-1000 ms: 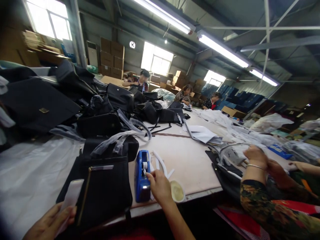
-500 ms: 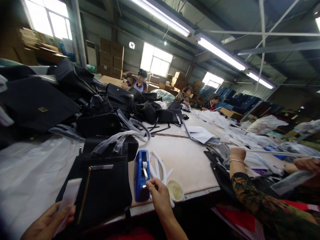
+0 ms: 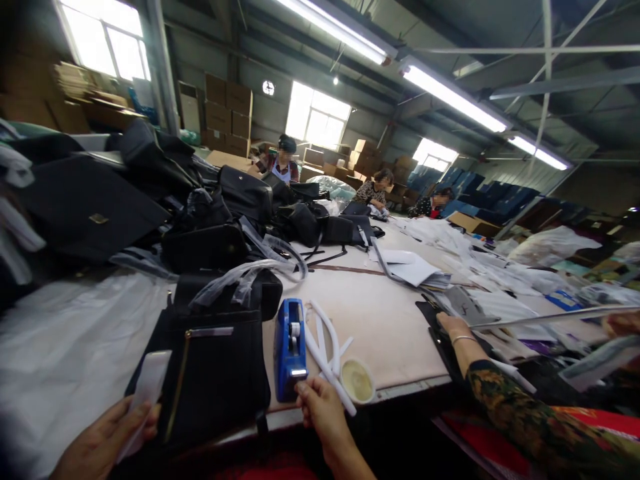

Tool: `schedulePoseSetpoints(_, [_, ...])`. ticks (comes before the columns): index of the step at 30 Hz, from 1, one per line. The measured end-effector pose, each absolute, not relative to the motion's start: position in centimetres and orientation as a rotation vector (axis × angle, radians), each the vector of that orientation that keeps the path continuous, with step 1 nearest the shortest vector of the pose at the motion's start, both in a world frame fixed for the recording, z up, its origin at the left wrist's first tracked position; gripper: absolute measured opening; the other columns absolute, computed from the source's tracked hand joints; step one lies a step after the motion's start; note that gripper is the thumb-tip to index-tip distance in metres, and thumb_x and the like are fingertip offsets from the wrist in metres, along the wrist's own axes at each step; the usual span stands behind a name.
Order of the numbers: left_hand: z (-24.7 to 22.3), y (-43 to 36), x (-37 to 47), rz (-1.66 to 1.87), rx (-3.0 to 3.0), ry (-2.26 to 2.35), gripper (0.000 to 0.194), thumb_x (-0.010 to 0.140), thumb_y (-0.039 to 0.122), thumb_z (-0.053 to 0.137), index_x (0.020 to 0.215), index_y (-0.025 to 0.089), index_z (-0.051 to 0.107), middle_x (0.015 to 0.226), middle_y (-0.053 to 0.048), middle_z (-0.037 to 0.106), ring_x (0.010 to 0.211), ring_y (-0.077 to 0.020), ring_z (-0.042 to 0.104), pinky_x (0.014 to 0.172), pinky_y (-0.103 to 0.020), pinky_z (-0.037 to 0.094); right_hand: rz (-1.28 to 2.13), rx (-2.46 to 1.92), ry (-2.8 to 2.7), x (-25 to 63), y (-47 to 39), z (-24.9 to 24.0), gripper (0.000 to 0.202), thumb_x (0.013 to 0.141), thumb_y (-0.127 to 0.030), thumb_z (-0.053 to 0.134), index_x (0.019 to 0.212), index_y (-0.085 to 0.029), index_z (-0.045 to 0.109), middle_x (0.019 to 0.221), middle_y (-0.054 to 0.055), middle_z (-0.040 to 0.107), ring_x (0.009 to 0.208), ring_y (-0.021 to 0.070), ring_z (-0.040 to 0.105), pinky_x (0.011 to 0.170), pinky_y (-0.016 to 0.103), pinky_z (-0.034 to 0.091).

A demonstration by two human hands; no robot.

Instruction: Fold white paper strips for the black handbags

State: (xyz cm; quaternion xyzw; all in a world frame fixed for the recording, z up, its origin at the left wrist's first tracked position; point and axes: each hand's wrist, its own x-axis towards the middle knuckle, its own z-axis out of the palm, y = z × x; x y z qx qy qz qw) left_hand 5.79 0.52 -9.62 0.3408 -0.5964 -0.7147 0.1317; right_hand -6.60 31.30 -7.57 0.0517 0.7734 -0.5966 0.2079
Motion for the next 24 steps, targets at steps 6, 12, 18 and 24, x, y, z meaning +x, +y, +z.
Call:
schedulePoseSetpoints(6, [-7.1, 0.9, 6.3, -2.239, 0.781, -1.698, 0.036, 0.078, 0.052, 0.067, 0.075, 0.017, 0.059, 0.066, 0.002, 0.059, 0.059, -0.0123, 0.052, 0.057, -0.022, 0.044, -1.307, -0.276, 2.546, -5.6, 31.4, -9.4, 0.043, 0.075, -0.058, 0.059, 0.054, -0.021, 0.053, 0.05, 0.001, 0.053, 0.052, 0.0168, 0.05, 0.052, 0.028, 0.036])
schedulePoseSetpoints(12, [-7.9, 0.5, 6.3, -2.256, 0.701, -1.685, 0.03, 0.087, 0.045, 0.058, 0.078, 0.018, 0.053, 0.067, 0.003, 0.054, 0.058, -0.0105, 0.048, 0.057, -0.022, 0.04, -1.336, -0.889, 2.189, -2.9, 21.1, -6.0, 0.03, 0.092, -0.045, 0.047, 0.087, -0.022, 0.065, 0.068, 0.0, 0.058, 0.058, 0.0138, 0.052, 0.053, 0.023, 0.038])
schedulePoseSetpoints(18, [-8.5, 0.2, 6.3, -2.278, 0.672, -1.685, 0.031, 0.084, 0.044, 0.062, 0.09, 0.015, 0.057, 0.065, 0.003, 0.054, 0.055, -0.0106, 0.047, 0.053, -0.022, 0.035, -1.378, -1.341, 2.0, -3.8, 11.9, -4.4, 0.019, 0.093, -0.026, 0.05, 0.091, -0.021, 0.069, 0.082, 0.002, 0.066, 0.075, 0.0153, 0.062, 0.07, 0.023, 0.045])
schedulePoseSetpoints(24, [-9.1, -0.2, 6.4, -2.364, 0.632, -1.634, 0.027, 0.085, 0.041, 0.061, 0.096, 0.016, 0.058, 0.073, 0.001, 0.058, 0.06, -0.0102, 0.051, 0.058, -0.022, 0.038, -1.307, -1.359, 2.001, -5.0, 11.0, -5.9, 0.02, 0.093, -0.026, 0.051, 0.087, -0.021, 0.069, 0.075, 0.0, 0.064, 0.069, 0.0144, 0.06, 0.067, 0.023, 0.045])
